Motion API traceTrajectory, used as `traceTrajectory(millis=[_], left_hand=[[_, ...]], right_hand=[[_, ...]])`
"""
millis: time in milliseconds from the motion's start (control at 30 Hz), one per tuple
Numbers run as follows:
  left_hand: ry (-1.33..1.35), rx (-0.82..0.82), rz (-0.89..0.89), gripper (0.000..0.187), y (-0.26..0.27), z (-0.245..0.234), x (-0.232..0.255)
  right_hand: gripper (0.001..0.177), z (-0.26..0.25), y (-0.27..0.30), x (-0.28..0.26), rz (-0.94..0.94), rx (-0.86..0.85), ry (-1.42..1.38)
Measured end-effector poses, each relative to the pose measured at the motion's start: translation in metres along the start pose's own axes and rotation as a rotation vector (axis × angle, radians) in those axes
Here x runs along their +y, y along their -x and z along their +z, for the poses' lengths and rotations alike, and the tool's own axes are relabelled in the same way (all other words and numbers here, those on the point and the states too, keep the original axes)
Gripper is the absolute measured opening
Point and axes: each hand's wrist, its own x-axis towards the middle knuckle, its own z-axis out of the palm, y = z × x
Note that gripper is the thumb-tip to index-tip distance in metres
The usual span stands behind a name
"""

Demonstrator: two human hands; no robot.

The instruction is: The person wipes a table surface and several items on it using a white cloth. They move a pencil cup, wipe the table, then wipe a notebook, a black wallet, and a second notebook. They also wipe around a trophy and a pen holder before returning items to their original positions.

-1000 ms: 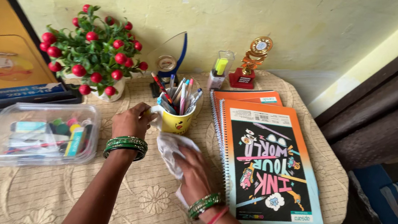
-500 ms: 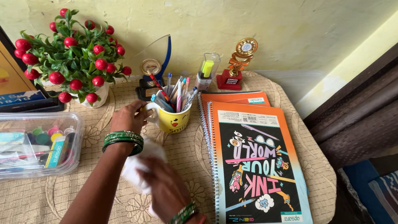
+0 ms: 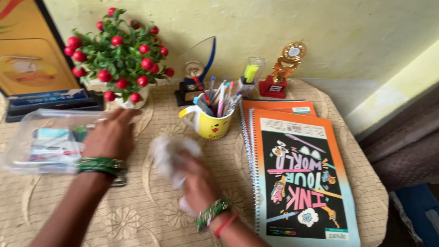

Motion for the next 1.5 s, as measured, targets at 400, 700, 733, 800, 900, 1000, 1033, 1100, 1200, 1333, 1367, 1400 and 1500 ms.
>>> traceTrajectory(millis=[400, 700, 733, 800, 900, 1000, 1033, 1100, 1200, 1333, 1367, 1400, 1500], left_hand=[[0.074, 0.112, -0.585, 0.060, 0.033, -0.025, -0.171], [0.225, 0.193, -0.619, 0.059, 0.040, -0.013, -0.153], [0.233, 0.191, -0.609, 0.059, 0.041, -0.012, -0.144], [0.249, 0.187, -0.588, 0.059, 0.043, -0.013, -0.126], [0.437, 0.119, -0.668, 0.058, 0.040, -0.007, -0.098], [0.432, 0.143, -0.547, 0.056, 0.037, 0.001, -0.076], [0.443, 0.147, -0.537, 0.055, 0.036, 0.003, -0.072], [0.468, 0.154, -0.516, 0.053, 0.034, 0.008, -0.064], [0.649, 0.223, -0.507, 0.051, 0.036, 0.011, -0.063], [0.630, 0.145, -0.571, 0.046, 0.045, 0.016, -0.071], [0.555, 0.146, -0.554, 0.046, 0.049, 0.017, -0.074], [0.479, 0.149, -0.538, 0.047, 0.054, 0.019, -0.076], [0.707, 0.144, -0.660, 0.047, 0.066, 0.029, -0.078]], right_hand=[[0.064, 0.046, 0.005, -0.027, -0.069, -0.245, -0.280], [0.090, 0.050, -0.029, -0.039, 0.490, -0.281, -0.634], [0.089, 0.049, -0.026, -0.038, 0.615, -0.276, -0.588], [0.088, 0.043, -0.021, -0.032, 0.581, -0.212, -0.693], [0.085, 0.028, -0.017, -0.014, 0.582, -0.127, -0.709], [0.081, 0.013, -0.022, 0.002, 0.475, -0.043, -0.730], [0.080, 0.009, -0.024, 0.005, 0.418, -0.015, -0.747], [0.084, 0.005, -0.024, 0.004, 0.530, 0.012, -0.402], [0.075, 0.008, -0.012, -0.016, 0.523, 0.081, -0.067], [0.058, 0.027, 0.035, -0.061, 0.048, -0.063, 0.033], [0.059, 0.031, 0.049, -0.072, -0.079, -0.093, -0.066], [0.051, 0.035, 0.059, -0.078, -0.201, -0.138, -0.115], [0.044, 0.043, 0.079, -0.084, -0.389, -0.219, -0.189]])
